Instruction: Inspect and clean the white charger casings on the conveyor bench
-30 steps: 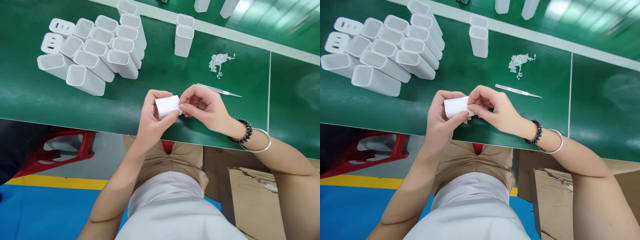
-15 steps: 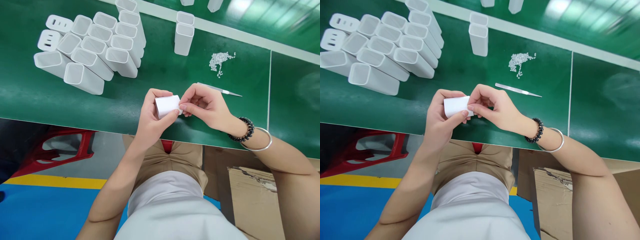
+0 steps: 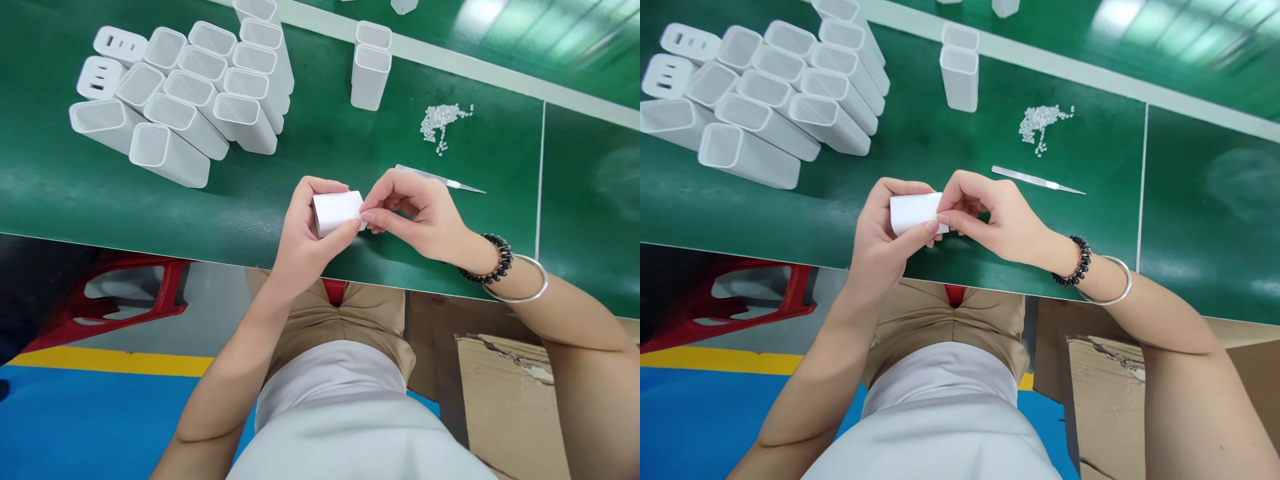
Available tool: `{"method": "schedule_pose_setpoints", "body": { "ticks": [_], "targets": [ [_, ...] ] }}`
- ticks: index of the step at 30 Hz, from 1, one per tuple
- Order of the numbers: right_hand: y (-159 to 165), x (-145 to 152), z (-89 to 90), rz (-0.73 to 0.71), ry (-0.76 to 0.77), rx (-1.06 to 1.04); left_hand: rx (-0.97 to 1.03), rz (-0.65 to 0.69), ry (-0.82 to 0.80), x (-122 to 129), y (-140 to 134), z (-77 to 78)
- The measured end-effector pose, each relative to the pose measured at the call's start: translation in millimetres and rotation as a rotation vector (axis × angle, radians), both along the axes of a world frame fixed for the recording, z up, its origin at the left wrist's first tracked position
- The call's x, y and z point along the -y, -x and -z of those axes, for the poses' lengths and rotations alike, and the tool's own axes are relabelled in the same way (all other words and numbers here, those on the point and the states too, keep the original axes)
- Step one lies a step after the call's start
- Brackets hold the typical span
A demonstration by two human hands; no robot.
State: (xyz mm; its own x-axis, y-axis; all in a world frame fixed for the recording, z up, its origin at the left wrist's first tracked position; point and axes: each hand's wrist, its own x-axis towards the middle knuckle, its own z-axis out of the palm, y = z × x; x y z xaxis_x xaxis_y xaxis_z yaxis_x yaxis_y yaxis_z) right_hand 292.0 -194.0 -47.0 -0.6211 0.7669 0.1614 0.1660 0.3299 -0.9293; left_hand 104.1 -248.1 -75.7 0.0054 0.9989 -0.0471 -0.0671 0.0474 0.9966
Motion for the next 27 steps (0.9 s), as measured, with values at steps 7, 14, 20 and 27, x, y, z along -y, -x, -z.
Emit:
{"method": "schedule_pose_setpoints", "body": {
  "ticks": [7, 14, 20, 27],
  "targets": [
    [-1.2, 0.3, -0.5, -0.03, -0.036, 0.019, -0.013, 0.022, -0.002, -0.1, -0.3, -1.9],
    [-0.2, 2.3, -2.9, -0.042, -0.078, 0.031, 0.007, 0.084, 0.034, -2.0, 4.1, -3.7],
    [-0.8, 0.6, -0.2, -0.05, 0.008, 0.029, 0.005, 0.109, 0.051, -3.3, 4.7, -5.2],
    [-1.0, 0.0, 0.2, -0.044, 0.07, 0.015, -0.05, 0.118, 0.106, -3.7, 3.6, -12.2]
  ]
}}
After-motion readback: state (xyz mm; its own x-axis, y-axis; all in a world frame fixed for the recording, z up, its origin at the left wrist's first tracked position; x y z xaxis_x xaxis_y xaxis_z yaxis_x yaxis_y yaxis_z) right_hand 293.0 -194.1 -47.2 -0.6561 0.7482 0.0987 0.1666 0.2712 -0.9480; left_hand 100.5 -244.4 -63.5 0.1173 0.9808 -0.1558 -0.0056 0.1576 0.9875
